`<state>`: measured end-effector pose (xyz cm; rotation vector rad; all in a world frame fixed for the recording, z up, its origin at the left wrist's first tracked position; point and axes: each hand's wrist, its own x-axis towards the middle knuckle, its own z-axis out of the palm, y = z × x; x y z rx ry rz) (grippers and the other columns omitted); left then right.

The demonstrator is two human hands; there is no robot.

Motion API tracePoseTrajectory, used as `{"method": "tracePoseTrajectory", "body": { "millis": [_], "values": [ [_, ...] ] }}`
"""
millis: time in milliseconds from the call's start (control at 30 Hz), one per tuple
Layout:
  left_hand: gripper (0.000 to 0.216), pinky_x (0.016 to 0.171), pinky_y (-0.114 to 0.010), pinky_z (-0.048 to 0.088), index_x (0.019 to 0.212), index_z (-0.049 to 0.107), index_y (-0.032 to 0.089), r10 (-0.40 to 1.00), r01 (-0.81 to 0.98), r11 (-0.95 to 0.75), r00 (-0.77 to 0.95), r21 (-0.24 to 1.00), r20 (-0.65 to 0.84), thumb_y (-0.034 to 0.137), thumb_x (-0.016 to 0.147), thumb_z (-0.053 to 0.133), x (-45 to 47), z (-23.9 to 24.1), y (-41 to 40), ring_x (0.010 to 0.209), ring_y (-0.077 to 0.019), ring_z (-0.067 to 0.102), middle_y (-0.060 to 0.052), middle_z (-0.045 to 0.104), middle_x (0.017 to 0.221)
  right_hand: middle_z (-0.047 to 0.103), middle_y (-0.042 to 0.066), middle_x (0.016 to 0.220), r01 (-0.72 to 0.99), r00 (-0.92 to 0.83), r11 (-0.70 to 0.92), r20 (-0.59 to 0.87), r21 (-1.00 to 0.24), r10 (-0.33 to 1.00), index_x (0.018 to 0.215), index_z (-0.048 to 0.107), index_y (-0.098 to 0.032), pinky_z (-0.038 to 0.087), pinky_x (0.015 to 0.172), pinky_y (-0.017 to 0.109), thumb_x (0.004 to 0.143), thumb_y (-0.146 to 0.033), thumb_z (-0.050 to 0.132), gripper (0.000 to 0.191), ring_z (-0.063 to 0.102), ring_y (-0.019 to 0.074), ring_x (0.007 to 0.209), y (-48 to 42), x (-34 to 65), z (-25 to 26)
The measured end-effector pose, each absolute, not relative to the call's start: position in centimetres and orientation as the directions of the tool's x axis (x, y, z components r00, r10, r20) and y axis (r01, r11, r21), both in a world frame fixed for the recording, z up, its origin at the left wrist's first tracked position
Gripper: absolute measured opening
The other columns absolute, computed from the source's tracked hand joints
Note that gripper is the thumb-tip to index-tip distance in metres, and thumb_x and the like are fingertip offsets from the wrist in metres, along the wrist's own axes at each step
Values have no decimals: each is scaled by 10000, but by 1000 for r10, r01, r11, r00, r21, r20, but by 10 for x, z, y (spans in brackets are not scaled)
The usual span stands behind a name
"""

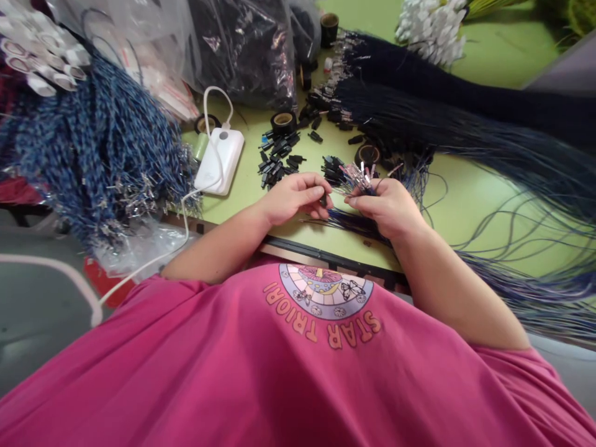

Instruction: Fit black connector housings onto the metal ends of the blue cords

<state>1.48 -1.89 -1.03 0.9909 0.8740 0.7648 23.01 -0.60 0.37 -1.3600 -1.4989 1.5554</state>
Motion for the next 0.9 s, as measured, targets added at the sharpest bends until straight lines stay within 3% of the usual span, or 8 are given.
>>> {"method": "tracePoseTrajectory", "body": {
  "millis": [100,233,400,500,567,700,900],
  "values": [
    [446,647,-228,531,843,629,145,881,-102,322,397,941,-258,482,645,845,14,-10,-18,733,-127,693,-41,719,837,393,-50,494,279,-299,-203,-286,-939,910,730,679,-151,235,534,267,686,-317,671,172,335,84,503,-7,230,4],
    [362,476,-172,391,718,574,158,936,-106,264,267,959,-229,431,706,812,15,-11,-16,468,-36,489,53,536,546,419,-38,536,362,-270,-120,-227,-925,936,702,660,-148,272,560,268,711,-319,661,171,354,87,539,-9,228,8],
    [284,376,-171,280,776,523,192,896,-158,379,307,912,-319,379,782,737,18,-9,-16,372,-57,445,75,491,463,485,-21,614,412,-251,-45,-161,-910,955,703,661,-138,318,589,264,724,-319,670,182,392,93,589,-14,226,12],
    [277,396,-165,335,825,579,168,912,-131,344,280,930,-299,421,833,693,19,-9,-16,378,-49,469,59,528,473,500,-16,630,418,-257,-35,-155,-908,954,717,673,-134,331,593,260,733,-316,658,183,410,99,602,-16,225,12],
    [290,451,-168,422,865,605,152,913,-148,346,279,926,-297,418,823,712,18,-11,-16,458,-63,572,29,610,562,510,-14,638,421,-259,-23,-145,-907,955,716,672,-133,338,600,259,737,-312,649,181,422,103,612,-16,224,11],
    [272,604,-214,557,974,612,148,883,-173,408,324,897,-339,254,778,768,16,-13,-16,654,-121,712,-9,706,722,511,-14,637,432,-258,-12,-136,-902,957,703,657,-139,340,607,259,741,-312,643,179,422,105,617,-14,225,10],
    [191,711,-251,601,987,626,129,876,-151,432,304,889,-374,80,809,674,18,-10,-18,711,-125,733,-27,737,769,525,-12,644,432,-281,-8,-143,-902,949,715,651,-141,342,607,257,760,-322,629,188,432,109,625,-13,224,7]
  ]
}}
